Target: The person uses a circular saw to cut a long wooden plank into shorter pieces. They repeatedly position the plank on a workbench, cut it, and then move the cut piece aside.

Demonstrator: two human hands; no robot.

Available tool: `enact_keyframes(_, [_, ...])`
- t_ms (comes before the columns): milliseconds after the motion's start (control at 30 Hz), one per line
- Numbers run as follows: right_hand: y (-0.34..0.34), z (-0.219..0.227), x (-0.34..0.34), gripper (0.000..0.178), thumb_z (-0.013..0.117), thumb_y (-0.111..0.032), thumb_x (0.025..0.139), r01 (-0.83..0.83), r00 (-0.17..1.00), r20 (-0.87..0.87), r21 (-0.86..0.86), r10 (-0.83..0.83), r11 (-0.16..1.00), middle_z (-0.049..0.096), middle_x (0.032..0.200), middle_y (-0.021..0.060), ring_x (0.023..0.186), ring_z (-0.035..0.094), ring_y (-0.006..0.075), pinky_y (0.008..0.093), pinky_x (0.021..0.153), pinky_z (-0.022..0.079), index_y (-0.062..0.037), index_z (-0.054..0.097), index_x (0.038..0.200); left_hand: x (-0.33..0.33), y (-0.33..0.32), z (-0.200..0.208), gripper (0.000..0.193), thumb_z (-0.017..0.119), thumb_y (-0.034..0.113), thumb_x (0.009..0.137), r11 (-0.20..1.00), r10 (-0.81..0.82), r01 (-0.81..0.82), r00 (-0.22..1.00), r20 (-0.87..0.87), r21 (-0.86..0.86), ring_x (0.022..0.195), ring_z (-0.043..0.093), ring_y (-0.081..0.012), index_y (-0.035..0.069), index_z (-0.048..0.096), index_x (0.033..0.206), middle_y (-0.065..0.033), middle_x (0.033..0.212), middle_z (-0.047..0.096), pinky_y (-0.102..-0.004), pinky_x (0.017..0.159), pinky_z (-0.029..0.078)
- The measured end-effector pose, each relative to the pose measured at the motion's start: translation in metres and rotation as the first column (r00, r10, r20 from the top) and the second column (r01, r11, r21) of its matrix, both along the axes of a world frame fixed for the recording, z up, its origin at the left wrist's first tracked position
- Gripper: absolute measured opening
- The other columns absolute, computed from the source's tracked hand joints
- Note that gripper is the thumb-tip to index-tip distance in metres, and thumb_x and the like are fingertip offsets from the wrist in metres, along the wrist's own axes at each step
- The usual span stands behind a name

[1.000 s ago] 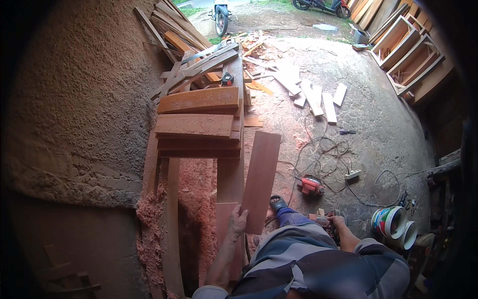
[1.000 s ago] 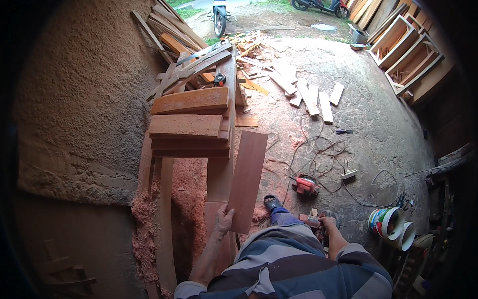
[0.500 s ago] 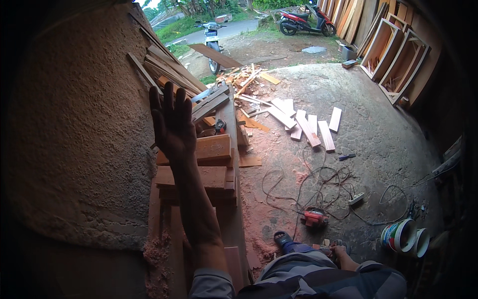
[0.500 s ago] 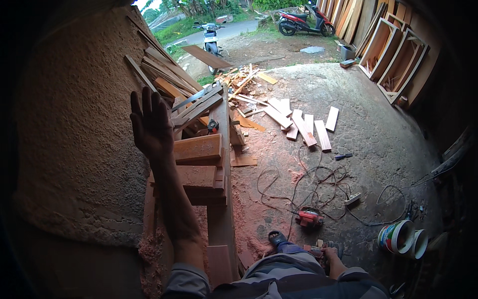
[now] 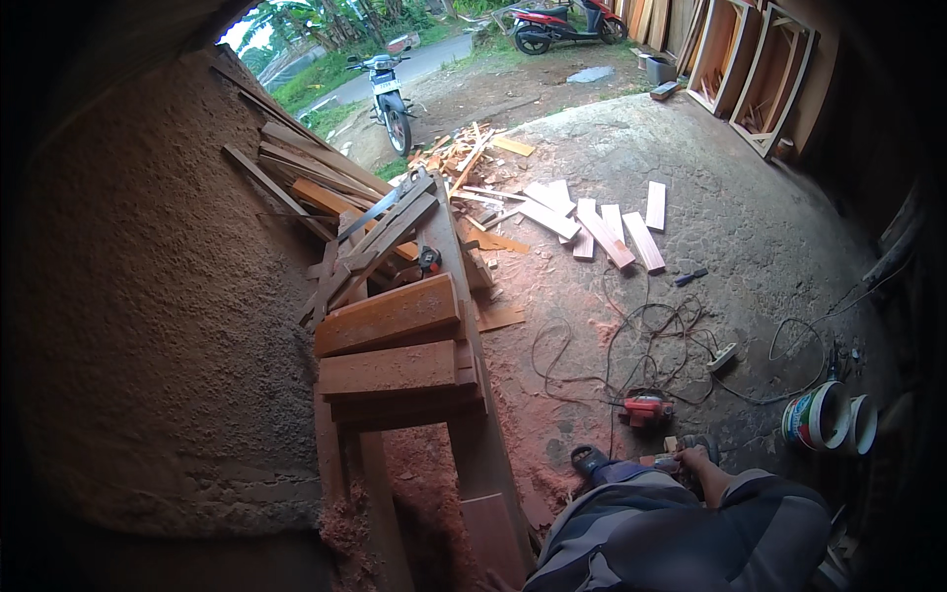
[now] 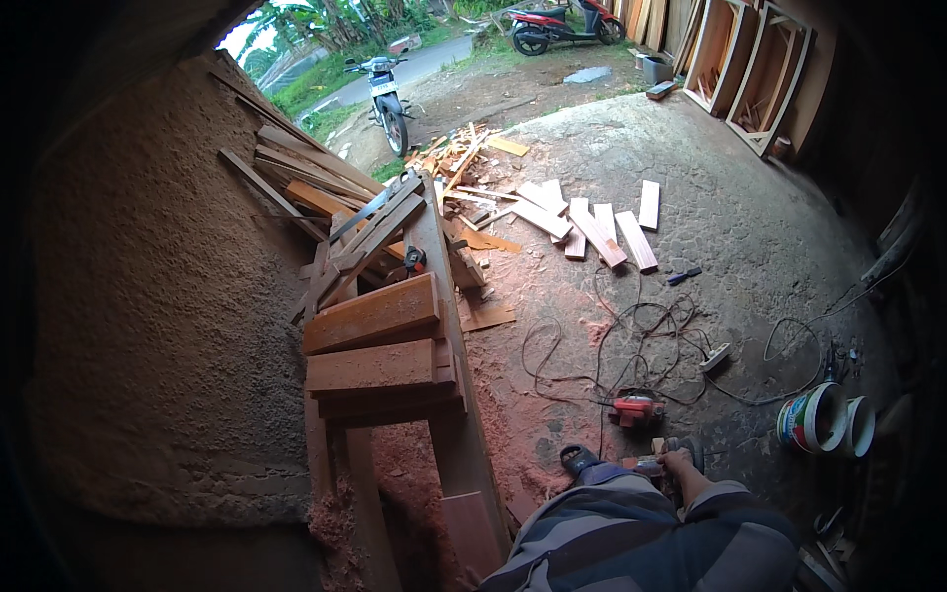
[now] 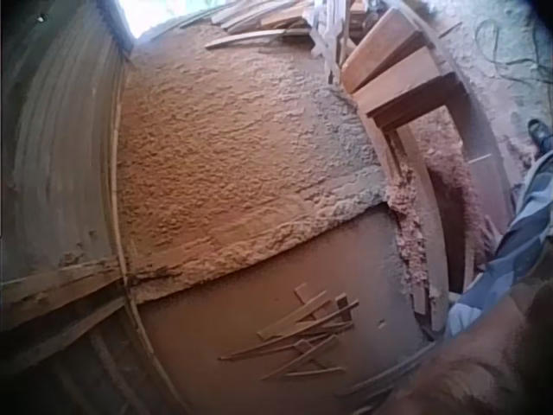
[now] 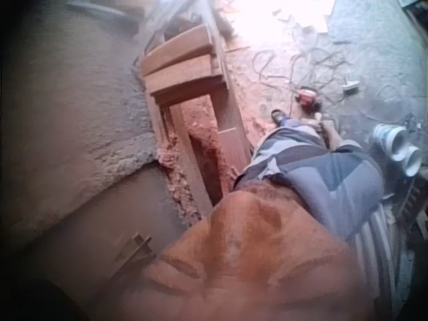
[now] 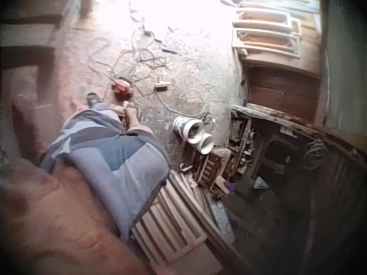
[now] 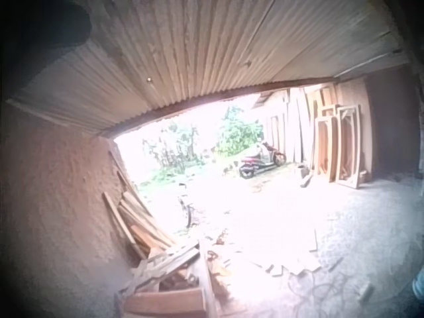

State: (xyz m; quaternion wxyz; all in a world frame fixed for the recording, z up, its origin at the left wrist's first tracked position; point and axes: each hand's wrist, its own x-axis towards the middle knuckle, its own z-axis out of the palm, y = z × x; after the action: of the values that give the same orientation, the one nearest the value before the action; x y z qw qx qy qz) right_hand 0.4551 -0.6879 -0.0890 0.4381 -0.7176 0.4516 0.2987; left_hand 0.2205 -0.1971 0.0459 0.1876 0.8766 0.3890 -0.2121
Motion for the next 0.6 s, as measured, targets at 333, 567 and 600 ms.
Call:
enact_keyframes(333, [0.008, 0.058, 0.011, 0.045, 0.087, -0.022, 0.072, -0.208, 0.978, -0.014, -0.194, 0.210, 0.959, 0.077, 0.102, 0.0166, 0.089, 0.076, 0.0241, 0.0362, 0.077, 0.059, 0.0035, 0.074, 0.106, 0.036, 0.025, 0.052, 0.115, 0.088, 0.057, 0.063, 0.937, -0.325, 0.324, 0.946, 0.021, -0.129, 0.141, 0.034, -0.0477, 0.018, 0.037, 0.158, -0.0297, 0.151, 0.033, -0.0552, 0.113, 0.038])
enact_keyframes(567, [0.002, 0.066, -0.012, 0.041, 0.087, -0.021, 0.072, -0.092, 0.995, 0.009, -0.184, 0.096, 0.979, 0.077, 0.093, 0.0173, 0.085, 0.075, 0.0220, 0.0360, 0.074, 0.058, 0.0064, 0.074, 0.100, 0.196, -0.007, 0.078, 0.100, 0.091, 0.040, 0.062, 0.859, -0.166, 0.368, 0.858, 0.487, -0.355, 0.131, 0.044, -0.0416, 0.020, 0.051, 0.151, -0.0248, 0.137, 0.043, -0.0498, 0.109, 0.043])
enact_keyframes(600, [-0.003, 0.059, -0.017, 0.038, 0.086, -0.020, 0.073, -0.024, 0.999, 0.028, -0.123, 0.028, 0.992, 0.076, 0.091, 0.0164, 0.081, 0.075, 0.0219, 0.0371, 0.071, 0.058, 0.0067, 0.074, 0.098, 0.241, -0.018, 0.079, 0.098, 0.092, 0.033, 0.064, 0.864, -0.262, 0.426, 0.836, 0.482, -0.268, 0.134, 0.046, -0.0383, 0.017, 0.050, 0.151, -0.0238, 0.140, 0.042, -0.0433, 0.111, 0.045])
